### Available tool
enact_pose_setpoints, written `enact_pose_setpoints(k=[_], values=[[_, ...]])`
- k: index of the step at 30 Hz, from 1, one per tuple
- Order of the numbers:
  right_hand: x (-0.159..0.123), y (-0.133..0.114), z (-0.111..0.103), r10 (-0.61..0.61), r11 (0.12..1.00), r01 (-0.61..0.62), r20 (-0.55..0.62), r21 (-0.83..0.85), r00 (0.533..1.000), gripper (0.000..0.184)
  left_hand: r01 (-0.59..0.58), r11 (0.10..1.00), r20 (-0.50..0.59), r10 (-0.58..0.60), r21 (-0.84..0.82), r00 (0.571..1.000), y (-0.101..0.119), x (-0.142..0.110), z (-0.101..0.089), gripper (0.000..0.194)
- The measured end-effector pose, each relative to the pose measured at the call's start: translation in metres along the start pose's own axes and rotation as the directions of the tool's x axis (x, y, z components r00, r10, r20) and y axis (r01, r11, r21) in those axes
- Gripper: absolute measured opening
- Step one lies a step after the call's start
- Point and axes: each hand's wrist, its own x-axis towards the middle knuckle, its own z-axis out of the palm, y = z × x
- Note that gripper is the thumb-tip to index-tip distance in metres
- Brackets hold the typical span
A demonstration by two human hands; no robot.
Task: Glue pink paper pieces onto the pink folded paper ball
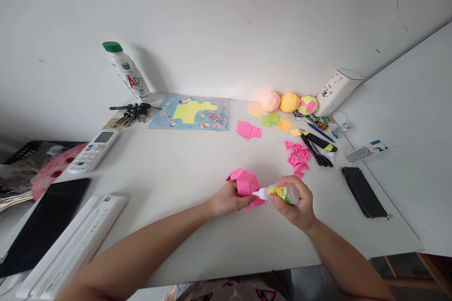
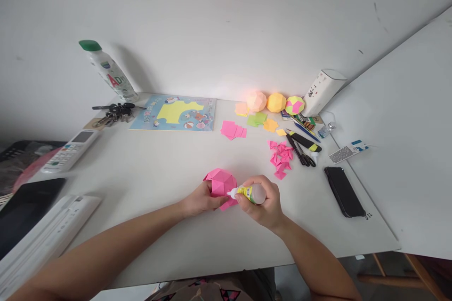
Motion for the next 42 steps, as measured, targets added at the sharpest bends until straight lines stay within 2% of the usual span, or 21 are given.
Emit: enact_pose_setpoints(k=[8, 13, 17, 30, 42], values=[[0.0008, -0.0019, 0.0004, 0.051, 0.999, -0.051, 0.015, -0.017, 0.999, 0.015, -0.039, 0.999, 0.017, 0.04, -0.024, 0.999, 0.0001, 0.0005, -0.0002, 0.021], [0.0024, -0.0025, -0.0012, 0.026, 1.0, -0.026, -0.009, -0.002, 1.0, 0.016, -0.03, 0.999, 0.016, 0.031, -0.025, 0.999, -0.001, 0.001, -0.0008, 0.022], [0.0023, -0.0022, -0.0007, 0.023, 1.0, -0.023, 0.019, 0.01, 1.0, 0.015, -0.033, 0.999, 0.014, 0.033, -0.027, 0.999, -0.0032, 0.0017, -0.0014, 0.021], [0.0025, -0.0016, -0.0085, 0.032, 0.998, -0.033, -0.005, -0.057, 0.999, 0.014, -0.032, 0.999, 0.015, 0.032, -0.034, 0.999, 0.0019, 0.001, -0.0006, 0.023], [0.0026, -0.0018, -0.0038, 0.037, 0.999, -0.037, 0.001, -0.027, 0.999, 0.015, -0.023, 0.999, 0.013, 0.024, -0.029, 1.0, -0.0027, 0.0011, -0.0018, 0.023]])
